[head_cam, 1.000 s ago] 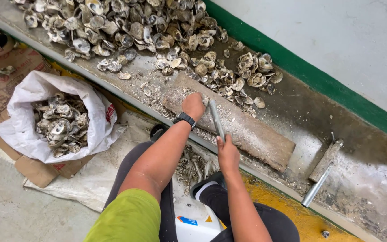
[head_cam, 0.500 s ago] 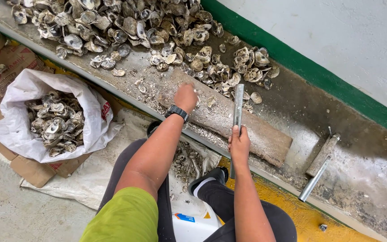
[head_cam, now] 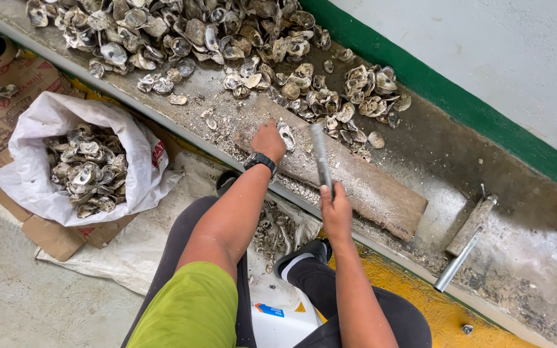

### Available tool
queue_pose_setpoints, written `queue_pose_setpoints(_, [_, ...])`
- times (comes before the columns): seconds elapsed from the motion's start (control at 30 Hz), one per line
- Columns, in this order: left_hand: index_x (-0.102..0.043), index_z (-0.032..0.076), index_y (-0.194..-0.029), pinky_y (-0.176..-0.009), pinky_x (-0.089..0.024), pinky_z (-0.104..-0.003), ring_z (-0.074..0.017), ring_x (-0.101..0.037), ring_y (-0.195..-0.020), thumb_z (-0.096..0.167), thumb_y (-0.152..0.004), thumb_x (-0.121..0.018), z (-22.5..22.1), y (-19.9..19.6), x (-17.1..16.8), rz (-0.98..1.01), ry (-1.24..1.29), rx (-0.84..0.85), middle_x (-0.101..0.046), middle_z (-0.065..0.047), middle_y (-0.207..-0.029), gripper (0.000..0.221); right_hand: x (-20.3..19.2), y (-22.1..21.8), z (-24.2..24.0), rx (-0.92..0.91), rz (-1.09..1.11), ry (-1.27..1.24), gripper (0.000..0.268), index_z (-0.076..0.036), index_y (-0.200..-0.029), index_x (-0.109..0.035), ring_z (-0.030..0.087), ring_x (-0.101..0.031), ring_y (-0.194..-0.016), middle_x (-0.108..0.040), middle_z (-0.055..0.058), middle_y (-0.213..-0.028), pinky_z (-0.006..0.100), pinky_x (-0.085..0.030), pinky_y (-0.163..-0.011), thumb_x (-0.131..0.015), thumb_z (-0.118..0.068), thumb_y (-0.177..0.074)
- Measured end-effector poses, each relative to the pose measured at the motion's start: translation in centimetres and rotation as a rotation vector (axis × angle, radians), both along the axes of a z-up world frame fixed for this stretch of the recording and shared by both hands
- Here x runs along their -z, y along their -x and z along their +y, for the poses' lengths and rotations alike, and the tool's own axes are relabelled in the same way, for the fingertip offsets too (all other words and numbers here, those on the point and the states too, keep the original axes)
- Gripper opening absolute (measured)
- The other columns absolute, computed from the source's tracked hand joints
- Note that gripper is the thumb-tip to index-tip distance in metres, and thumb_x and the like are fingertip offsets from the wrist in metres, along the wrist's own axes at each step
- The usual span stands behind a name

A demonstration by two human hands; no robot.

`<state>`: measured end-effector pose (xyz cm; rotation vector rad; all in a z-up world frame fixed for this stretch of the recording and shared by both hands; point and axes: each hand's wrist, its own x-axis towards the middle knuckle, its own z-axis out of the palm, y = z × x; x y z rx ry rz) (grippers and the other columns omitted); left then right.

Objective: Shucking oyster shells using a metal tool to extract the meat.

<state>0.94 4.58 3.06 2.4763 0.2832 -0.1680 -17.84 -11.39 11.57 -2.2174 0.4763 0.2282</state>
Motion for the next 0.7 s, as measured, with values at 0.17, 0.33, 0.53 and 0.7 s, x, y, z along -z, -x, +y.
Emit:
queue_pose_setpoints(0.17, [-0.056, 0.003, -0.133, -0.090, -0.055, -0.046, -0.0399, -0.067, -0.106, 0.007, -0.085, -0.068, 0.3, 0.0, 0.7, 0.017, 0.041, 0.005, -0.064, -0.023, -0.121, 0.050, 7.5, 1.5, -1.2, 0.038, -0.608, -0.232, 0.048, -0.009, -0.112, -0.052, 0.015, -0.052, -0.060, -0.055, 0.003, -0.074, 0.036, -0.046, -0.049, -0.042, -0.055, -0.109])
queue_pose_setpoints(0.33, [-0.060, 0.001, -0.124, -0.092, -0.055, -0.048, -0.0402, -0.068, -0.106, 0.008, -0.086, -0.069, 0.2, -1.5, 2.2, -0.085, 0.094, 0.012, -0.068, -0.023, -0.116, 0.040, 7.9, -0.3, 0.2, -0.139, -0.088, 0.392, 0.044, -0.011, -0.130, -0.050, 0.036, -0.062, -0.066, -0.063, 0.016, -0.068, 0.051, -0.048, -0.059, -0.046, -0.047, -0.106])
queue_pose_setpoints(0.53, [-0.066, 0.007, -0.117, -0.086, -0.054, -0.050, -0.0403, -0.069, -0.099, 0.006, -0.086, -0.064, 0.1, 0.0, -0.7, -0.081, 0.151, 0.009, -0.072, -0.021, -0.105, 0.032, 1.6, 0.4, -0.5, -0.061, -0.043, 0.237, 0.046, -0.012, -0.114, -0.057, 0.030, -0.065, -0.061, -0.065, 0.013, -0.066, 0.047, -0.050, -0.059, -0.046, -0.055, -0.101])
queue_pose_setpoints(0.7, [-0.070, 0.008, -0.108, -0.082, -0.052, -0.049, -0.0393, -0.068, -0.095, 0.011, -0.084, -0.068, -0.2, 0.2, -4.0, -0.123, 0.259, -0.021, -0.073, -0.018, -0.103, 0.024, -0.5, 0.2, -3.0, 0.160, -0.554, -0.080, 0.057, -0.003, -0.109, -0.055, 0.008, -0.055, -0.055, -0.057, -0.001, -0.071, 0.020, -0.048, -0.045, -0.045, -0.059, -0.100])
